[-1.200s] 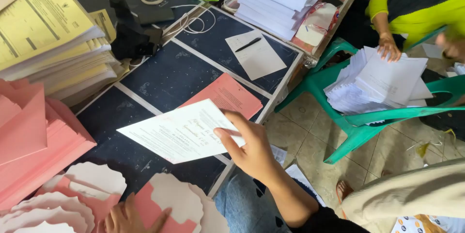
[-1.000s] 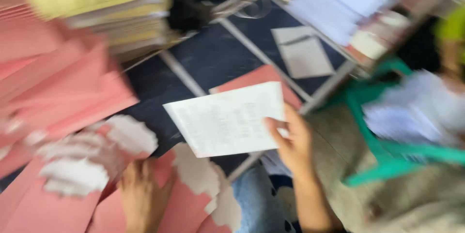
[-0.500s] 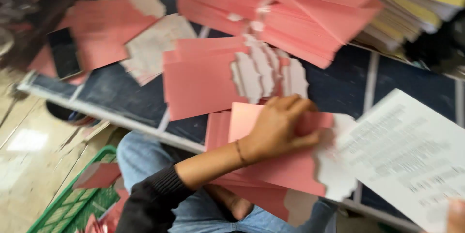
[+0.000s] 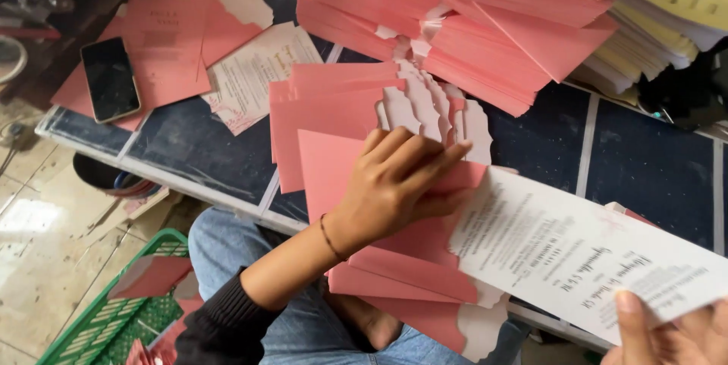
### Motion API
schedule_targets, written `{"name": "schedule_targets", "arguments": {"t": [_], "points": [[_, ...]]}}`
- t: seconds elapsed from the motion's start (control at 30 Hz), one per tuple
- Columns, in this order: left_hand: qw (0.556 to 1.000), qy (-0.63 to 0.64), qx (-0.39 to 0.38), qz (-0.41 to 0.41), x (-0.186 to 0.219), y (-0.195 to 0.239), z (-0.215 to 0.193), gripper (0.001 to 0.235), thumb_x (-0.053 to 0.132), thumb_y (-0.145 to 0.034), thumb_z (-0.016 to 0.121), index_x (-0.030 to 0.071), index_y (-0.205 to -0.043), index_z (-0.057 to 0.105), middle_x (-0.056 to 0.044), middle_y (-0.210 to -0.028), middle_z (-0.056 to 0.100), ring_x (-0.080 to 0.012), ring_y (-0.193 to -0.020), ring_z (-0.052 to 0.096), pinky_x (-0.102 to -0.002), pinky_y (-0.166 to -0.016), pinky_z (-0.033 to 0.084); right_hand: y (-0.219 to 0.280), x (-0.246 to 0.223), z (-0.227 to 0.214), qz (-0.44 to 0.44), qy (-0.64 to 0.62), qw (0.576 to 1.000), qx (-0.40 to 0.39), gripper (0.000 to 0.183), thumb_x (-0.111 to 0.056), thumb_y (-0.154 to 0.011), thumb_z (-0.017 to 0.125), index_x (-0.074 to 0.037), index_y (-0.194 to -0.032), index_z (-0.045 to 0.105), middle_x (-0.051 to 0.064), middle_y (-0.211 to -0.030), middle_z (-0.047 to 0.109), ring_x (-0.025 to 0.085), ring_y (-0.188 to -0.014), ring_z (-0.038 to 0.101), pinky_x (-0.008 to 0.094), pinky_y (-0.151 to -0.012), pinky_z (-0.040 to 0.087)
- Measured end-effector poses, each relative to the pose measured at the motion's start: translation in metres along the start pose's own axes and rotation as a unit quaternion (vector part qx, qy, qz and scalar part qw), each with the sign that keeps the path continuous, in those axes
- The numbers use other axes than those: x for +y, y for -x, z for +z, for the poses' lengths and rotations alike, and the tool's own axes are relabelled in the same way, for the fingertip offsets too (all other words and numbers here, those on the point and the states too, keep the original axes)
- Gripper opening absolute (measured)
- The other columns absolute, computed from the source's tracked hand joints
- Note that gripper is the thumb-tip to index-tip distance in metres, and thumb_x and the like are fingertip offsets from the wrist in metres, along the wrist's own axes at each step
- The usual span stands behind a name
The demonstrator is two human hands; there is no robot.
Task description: Inserting invitation cards into envelopes at a print shop
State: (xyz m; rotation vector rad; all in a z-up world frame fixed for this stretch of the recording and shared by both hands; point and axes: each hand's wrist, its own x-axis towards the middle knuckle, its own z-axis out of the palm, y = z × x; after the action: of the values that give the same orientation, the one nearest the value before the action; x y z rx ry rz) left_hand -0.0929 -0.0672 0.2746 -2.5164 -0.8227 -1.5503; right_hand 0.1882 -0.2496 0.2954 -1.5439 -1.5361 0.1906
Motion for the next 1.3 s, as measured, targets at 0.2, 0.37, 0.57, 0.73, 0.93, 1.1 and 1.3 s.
{"name": "schedule_targets", "arguments": {"t": [0.2, 0.37, 0.57, 0.73, 0.93, 1.1, 1.3], "points": [[0.998, -0.034, -0.034, 0.041, -0.014, 0.014, -0.012, 0.057, 0.038, -0.097, 0.096, 0.011, -0.142, 0.074, -0.002, -0.107, 0.060, -0.0194, -0.090, 0.054, -0.036, -0.083, 0.045, -0.025, -0.051, 0.030, 0.028, -0.048, 0.998, -0.012, 0.073, 0.032, -0.086, 0.044, 0.024, -0.156, 0.026, 0.056, -0.151, 0.048, 0.062, -0.126, 0.061, 0.063, -0.108, 0.054], [0.999, -0.021, -0.025, 0.013, -0.037, 0.018, -0.010, 0.056, 0.039, -0.098, 0.092, 0.010, -0.142, 0.073, -0.003, -0.106, 0.062, -0.0216, -0.093, 0.052, -0.036, -0.088, 0.044, -0.015, -0.015, 0.069, -0.021, -0.126, 0.992, 0.017, 0.090, 0.036, -0.092, 0.043, 0.018, -0.174, 0.014, 0.060, -0.161, 0.039, 0.063, -0.133, 0.053, 0.061, -0.104, 0.050], [1.000, 0.001, 0.020, -0.007, -0.052, 0.008, 0.005, 0.053, 0.030, -0.096, 0.095, 0.007, -0.139, 0.073, -0.004, -0.109, 0.066, -0.0222, -0.095, 0.056, -0.037, -0.090, 0.045, -0.035, -0.037, 0.117, -0.061, -0.021, 0.997, 0.052, 0.079, 0.024, -0.099, 0.061, 0.024, -0.170, 0.026, 0.050, -0.148, 0.056, 0.052, -0.118, 0.065, 0.050, -0.092, 0.057], [0.999, -0.032, 0.041, -0.018, -0.082, 0.001, 0.011, 0.058, 0.029, -0.098, 0.095, 0.008, -0.146, 0.068, -0.005, -0.112, 0.064, -0.0224, -0.100, 0.057, -0.039, -0.095, 0.046, -0.066, -0.026, 0.144, -0.169, 0.089, 0.980, 0.056, 0.068, 0.013, -0.112, 0.059, 0.021, -0.171, 0.026, 0.036, -0.130, 0.058, 0.038, -0.102, 0.058, 0.041, -0.077, 0.057], [0.997, -0.067, 0.028, 0.006, -0.093, 0.003, 0.007, 0.057, 0.028, -0.101, 0.092, 0.005, -0.147, 0.066, -0.006, -0.113, 0.061, -0.0229, -0.099, 0.057, -0.038, -0.092, 0.049, -0.071, -0.024, 0.162, -0.200, 0.135, 0.957, 0.161, 0.054, 0.013, -0.111, 0.085, 0.019, -0.158, 0.059, 0.031, -0.129, 0.058, 0.039, -0.110, 0.059, 0.047, -0.089, 0.055], [1.000, -0.012, 0.004, 0.015, -0.083, -0.007, 0.008, 0.052, 0.016, -0.094, 0.092, 0.000, -0.138, 0.070, -0.009, -0.118, 0.068, -0.0261, -0.094, 0.060, -0.042, -0.092, 0.052, -0.065, -0.014, 0.161, -0.116, 0.054, 0.987, 0.096, 0.061, 0.005, -0.101, 0.074, 0.012, -0.157, 0.051, 0.029, -0.131, 0.072, 0.041, -0.097, 0.072, 0.045, -0.083, 0.057], [0.990, 0.054, 0.055, 0.114, -0.066, -0.023, 0.060, 0.045, 0.034, -0.106, 0.077, -0.002, -0.132, 0.076, -0.016, -0.106, 0.073, -0.0335, -0.086, 0.068, -0.043, -0.075, 0.054, -0.062, -0.013, 0.203, -0.152, 0.006, 0.983, 0.105, 0.056, -0.006, -0.111, 0.057, 0.007, -0.165, 0.044, 0.025, -0.163, 0.056, 0.038, -0.149, 0.057, 0.046, -0.121, 0.048]]}}
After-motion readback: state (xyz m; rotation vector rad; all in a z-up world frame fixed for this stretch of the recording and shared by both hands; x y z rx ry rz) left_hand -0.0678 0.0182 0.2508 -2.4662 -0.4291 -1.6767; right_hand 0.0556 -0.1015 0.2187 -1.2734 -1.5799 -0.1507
